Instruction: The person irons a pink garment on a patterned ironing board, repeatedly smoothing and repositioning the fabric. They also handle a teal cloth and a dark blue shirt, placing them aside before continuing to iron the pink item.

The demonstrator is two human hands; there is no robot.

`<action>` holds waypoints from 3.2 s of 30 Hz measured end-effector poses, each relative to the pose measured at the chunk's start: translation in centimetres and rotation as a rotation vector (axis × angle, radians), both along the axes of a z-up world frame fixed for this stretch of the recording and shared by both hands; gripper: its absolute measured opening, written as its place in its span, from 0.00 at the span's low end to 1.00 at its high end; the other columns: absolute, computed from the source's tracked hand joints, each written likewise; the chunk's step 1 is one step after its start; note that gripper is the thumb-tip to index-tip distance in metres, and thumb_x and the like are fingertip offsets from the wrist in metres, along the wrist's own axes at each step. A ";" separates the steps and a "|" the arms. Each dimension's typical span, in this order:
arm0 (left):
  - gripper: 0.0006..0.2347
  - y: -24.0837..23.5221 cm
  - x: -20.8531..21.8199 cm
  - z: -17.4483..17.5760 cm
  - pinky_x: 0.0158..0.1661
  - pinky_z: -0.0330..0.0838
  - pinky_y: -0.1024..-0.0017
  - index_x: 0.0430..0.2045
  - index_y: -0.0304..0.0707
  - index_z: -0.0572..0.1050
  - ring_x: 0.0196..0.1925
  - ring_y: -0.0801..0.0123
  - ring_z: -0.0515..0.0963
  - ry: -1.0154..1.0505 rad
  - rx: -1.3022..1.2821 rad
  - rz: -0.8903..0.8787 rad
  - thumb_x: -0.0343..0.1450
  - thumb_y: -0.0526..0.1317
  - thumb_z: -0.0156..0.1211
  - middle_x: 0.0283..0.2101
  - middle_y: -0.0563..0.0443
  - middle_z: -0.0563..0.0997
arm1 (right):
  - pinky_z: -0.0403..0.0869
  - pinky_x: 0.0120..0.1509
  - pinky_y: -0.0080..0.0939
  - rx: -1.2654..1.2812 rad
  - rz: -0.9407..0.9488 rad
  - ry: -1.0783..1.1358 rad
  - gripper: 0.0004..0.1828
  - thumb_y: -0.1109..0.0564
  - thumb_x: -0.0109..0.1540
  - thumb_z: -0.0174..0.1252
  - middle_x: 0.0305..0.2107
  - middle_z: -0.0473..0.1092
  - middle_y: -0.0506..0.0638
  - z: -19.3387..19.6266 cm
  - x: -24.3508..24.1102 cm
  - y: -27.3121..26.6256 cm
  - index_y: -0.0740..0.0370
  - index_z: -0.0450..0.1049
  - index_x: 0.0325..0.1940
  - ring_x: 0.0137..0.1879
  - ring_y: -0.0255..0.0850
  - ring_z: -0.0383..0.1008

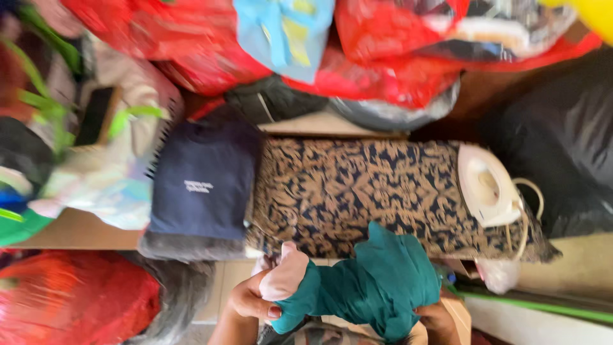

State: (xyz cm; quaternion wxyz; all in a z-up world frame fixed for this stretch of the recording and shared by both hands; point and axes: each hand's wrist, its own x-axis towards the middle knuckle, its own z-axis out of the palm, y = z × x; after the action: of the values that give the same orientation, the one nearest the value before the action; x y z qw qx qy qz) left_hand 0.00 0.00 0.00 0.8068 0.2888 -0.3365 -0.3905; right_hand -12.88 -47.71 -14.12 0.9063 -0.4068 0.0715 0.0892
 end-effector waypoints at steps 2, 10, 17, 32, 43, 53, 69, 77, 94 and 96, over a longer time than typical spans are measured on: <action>0.24 1.2 1.9 3.4 0.60 0.67 0.63 0.59 0.24 0.71 0.56 0.61 0.76 0.125 0.044 0.024 0.69 0.36 0.67 0.53 0.41 0.79 | 0.58 0.73 0.60 -0.071 -0.007 -0.007 0.59 0.70 0.43 0.64 0.68 0.60 0.69 2.4 2.0 1.8 0.75 0.49 0.77 0.72 0.62 0.61; 0.09 2.1 6.1 15.4 0.34 0.69 0.72 0.30 0.31 0.74 0.33 0.76 0.74 -0.508 0.602 0.249 0.77 0.38 0.65 0.29 0.53 0.76 | 0.65 0.66 0.66 -0.198 -0.052 0.205 0.52 0.71 0.44 0.59 0.61 0.67 0.63 10.8 8.7 0.1 0.61 0.54 0.73 0.66 0.60 0.67; 0.16 3.8 5.0 20.4 0.28 0.69 0.60 0.21 0.32 0.77 0.26 0.50 0.79 -0.701 1.072 0.617 0.71 0.48 0.64 0.23 0.38 0.79 | 0.66 0.70 0.61 -0.080 -0.190 -0.132 0.49 0.65 0.47 0.60 0.64 0.66 0.65 10.2 15.4 1.5 0.74 0.57 0.74 0.68 0.59 0.67; 0.22 8.4 -4.0 16.8 0.30 0.71 0.49 0.20 0.31 0.75 0.30 0.41 0.80 -0.335 2.144 1.360 0.73 0.55 0.58 0.23 0.34 0.78 | 0.73 0.67 0.60 -0.758 0.373 -0.168 0.44 0.51 0.53 0.66 0.60 0.70 0.64 14.7 30.3 7.6 0.69 0.63 0.70 0.64 0.58 0.73; 0.18 2.8 -6.9 25.5 0.41 0.76 0.68 0.53 0.29 0.71 0.38 0.63 0.82 -0.098 1.124 1.498 0.69 0.36 0.63 0.37 0.43 0.83 | 0.57 0.70 0.76 -1.727 0.718 -0.598 0.74 0.34 0.39 0.81 0.74 0.34 0.68 10.4 31.1 17.8 0.47 0.42 0.78 0.77 0.71 0.37; 0.16 -0.9 -4.9 35.4 0.49 0.77 0.69 0.37 0.19 0.77 0.42 0.61 0.85 -0.317 0.252 1.730 0.72 0.43 0.68 0.39 0.35 0.84 | 0.63 0.63 0.82 -1.938 0.715 -0.523 0.64 0.40 0.44 0.78 0.75 0.41 0.60 6.7 31.0 18.7 0.39 0.48 0.76 0.78 0.68 0.41; 0.19 3.4 7.2 7.4 0.55 0.69 0.55 0.52 0.45 0.76 0.59 0.47 0.74 -0.719 1.598 0.755 0.70 0.52 0.63 0.58 0.40 0.74 | 0.74 0.63 0.50 -0.804 -0.235 -0.242 0.41 0.66 0.51 0.67 0.56 0.72 0.57 9.4 30.1 7.3 0.63 0.68 0.69 0.58 0.47 0.75; 0.44 0.4 9.0 6.9 0.70 0.53 0.54 0.71 0.31 0.53 0.76 0.40 0.56 -0.627 1.071 0.819 0.65 0.58 0.67 0.74 0.31 0.56 | 0.73 0.68 0.51 -0.003 -0.267 -0.446 0.29 0.61 0.63 0.61 0.58 0.70 0.58 23.9 29.3 14.2 0.68 0.65 0.68 0.61 0.48 0.73; 0.21 8.1 12.3 1.3 0.59 0.71 0.64 0.63 0.36 0.64 0.62 0.58 0.79 0.007 0.794 1.435 0.73 0.35 0.56 0.59 0.42 0.79 | 0.78 0.59 0.49 -0.028 -0.131 -0.150 0.19 0.64 0.66 0.54 0.53 0.75 0.57 21.3 26.9 21.8 0.70 0.72 0.62 0.55 0.47 0.78; 0.19 8.8 12.6 2.7 0.59 0.71 0.63 0.61 0.36 0.68 0.62 0.53 0.78 -0.167 0.971 1.453 0.73 0.34 0.58 0.58 0.41 0.80 | 0.79 0.54 0.45 -0.016 -0.121 -0.131 0.18 0.64 0.66 0.55 0.50 0.75 0.56 20.4 27.2 21.8 0.68 0.73 0.61 0.51 0.44 0.79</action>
State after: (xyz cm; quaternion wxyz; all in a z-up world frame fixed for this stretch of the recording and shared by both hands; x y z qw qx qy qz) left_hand 12.59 8.76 2.66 0.6164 0.7707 0.0762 0.1422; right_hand 14.29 -25.90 6.26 0.9094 -0.4141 0.0373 0.0067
